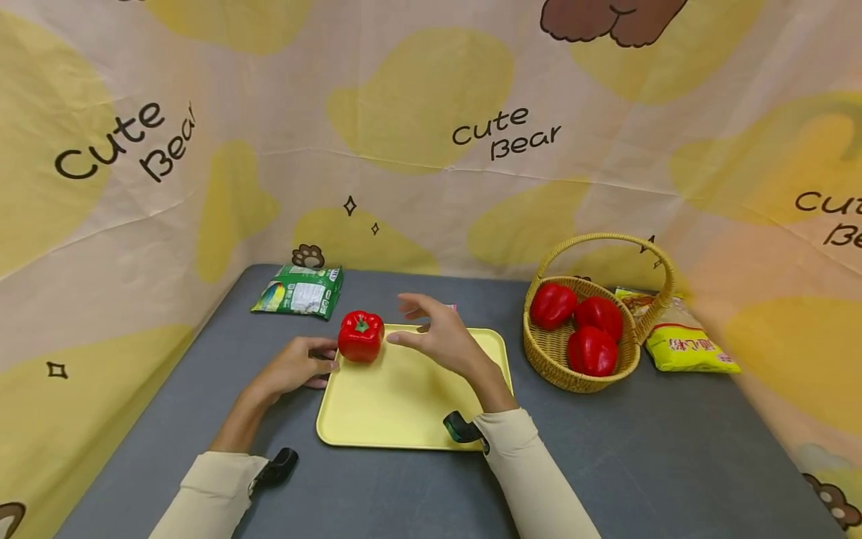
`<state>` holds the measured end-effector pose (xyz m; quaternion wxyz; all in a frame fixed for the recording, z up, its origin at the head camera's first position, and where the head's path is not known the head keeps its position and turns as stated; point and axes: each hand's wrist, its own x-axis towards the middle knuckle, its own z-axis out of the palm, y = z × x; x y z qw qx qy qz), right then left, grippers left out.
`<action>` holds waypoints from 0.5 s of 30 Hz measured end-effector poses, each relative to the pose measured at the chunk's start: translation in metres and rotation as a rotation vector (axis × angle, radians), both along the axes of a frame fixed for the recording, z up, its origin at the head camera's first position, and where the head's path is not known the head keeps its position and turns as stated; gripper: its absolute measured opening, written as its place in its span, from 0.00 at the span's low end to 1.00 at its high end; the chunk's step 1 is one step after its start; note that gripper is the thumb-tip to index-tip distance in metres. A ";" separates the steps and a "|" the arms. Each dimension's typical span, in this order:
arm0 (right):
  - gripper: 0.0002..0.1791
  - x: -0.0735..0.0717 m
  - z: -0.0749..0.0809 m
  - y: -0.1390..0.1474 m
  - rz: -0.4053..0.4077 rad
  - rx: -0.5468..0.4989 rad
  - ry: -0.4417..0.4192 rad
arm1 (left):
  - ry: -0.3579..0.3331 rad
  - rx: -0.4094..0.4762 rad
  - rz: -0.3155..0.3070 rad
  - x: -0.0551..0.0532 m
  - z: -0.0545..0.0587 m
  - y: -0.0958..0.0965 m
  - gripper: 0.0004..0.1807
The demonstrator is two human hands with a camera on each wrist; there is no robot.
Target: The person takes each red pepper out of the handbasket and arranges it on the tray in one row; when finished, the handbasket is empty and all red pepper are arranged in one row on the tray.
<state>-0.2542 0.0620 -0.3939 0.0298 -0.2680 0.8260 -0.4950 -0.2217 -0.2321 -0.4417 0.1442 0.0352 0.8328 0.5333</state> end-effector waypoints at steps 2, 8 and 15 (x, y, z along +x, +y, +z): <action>0.36 0.002 0.003 0.007 -0.012 -0.021 0.016 | -0.001 0.000 0.000 0.000 0.000 -0.001 0.29; 0.29 0.006 0.011 0.027 -0.028 -0.048 0.048 | 0.001 0.001 -0.001 0.000 0.001 -0.001 0.29; 0.26 0.008 0.022 0.051 -0.022 -0.038 0.054 | -0.003 0.002 0.000 0.000 0.000 -0.001 0.29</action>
